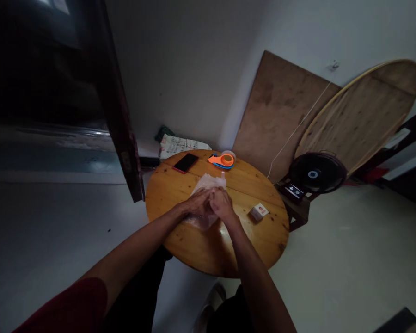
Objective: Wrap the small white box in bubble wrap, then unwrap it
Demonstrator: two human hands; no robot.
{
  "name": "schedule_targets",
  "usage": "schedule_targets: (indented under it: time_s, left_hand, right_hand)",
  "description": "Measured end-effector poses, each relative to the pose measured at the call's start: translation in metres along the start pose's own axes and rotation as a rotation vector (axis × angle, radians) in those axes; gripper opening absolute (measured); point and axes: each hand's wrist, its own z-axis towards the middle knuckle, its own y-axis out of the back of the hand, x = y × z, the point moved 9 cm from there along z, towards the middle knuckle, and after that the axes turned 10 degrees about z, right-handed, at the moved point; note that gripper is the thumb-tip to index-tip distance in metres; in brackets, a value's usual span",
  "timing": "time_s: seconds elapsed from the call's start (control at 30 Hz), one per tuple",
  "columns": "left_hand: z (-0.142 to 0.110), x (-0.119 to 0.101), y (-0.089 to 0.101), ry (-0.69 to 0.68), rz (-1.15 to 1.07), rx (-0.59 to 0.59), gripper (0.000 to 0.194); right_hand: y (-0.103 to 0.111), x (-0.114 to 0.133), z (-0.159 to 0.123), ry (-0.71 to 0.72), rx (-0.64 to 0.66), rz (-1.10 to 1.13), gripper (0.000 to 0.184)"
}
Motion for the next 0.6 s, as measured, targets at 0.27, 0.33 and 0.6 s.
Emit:
schedule_targets:
  time_s: [0.27, 0.33, 0.6]
  left_hand:
    - [-0.004, -0.005, 0.001, 0.033, -0.023, 0.072, 0.112]
    - [-0.004, -0.005, 0.001, 0.034, -0.021, 0.073, 0.106]
    - [-0.009, 0.010, 0.026, 0.138, 0.179, -0.098, 0.037]
  right_hand:
    - [-0.013, -0.088, -0.021, -0.181, -0.106, -0.171, 0.039]
    - [-0.019, -0.096, -0.022, -0.194, -0.117, -0.170, 0.043]
    - [-0.019, -0.096, -0.022, -0.209, -0.149, -0.185, 0.041]
